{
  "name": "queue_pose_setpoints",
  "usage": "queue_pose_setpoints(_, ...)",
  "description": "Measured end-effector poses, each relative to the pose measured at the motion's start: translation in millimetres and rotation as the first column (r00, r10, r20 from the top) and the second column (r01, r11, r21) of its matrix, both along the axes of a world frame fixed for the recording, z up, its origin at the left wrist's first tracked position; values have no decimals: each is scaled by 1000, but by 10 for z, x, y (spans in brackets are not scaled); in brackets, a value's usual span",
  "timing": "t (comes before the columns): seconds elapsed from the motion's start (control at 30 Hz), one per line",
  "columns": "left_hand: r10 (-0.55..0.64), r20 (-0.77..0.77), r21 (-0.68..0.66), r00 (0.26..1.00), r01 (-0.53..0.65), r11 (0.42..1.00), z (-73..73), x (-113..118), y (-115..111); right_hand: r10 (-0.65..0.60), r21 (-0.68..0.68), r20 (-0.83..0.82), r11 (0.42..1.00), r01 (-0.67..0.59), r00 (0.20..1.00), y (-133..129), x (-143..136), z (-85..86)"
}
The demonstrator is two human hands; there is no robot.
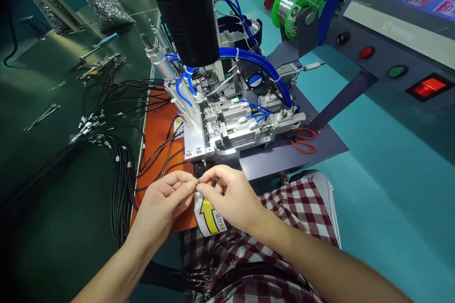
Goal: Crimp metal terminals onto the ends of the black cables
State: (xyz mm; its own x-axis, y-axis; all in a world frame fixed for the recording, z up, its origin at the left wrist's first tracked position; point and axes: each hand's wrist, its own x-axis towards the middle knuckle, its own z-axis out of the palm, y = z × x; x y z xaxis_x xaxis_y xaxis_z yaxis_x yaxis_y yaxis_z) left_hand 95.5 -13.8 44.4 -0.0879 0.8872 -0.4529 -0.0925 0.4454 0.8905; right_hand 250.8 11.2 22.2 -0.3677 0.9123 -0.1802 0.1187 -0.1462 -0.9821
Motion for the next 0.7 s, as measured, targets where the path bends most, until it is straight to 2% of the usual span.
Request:
queue_pose_setpoints(0.2, -6, 87, 71, 996, 0, 997, -136, -47, 58, -43, 128, 78, 991, 33, 996, 39, -93, -42)
queue_pose_setpoints(0.33, -5, 138, 42, 990, -1, 999, -177, -58, 90, -42, 185, 138, 983, 16, 990, 57, -67, -37)
queue_pose_setpoints(0.7, -58, 3, -3, 998, 58, 998, -96, -80, 71, -52, -46, -15, 998, 51, 999, 131, -61, 39)
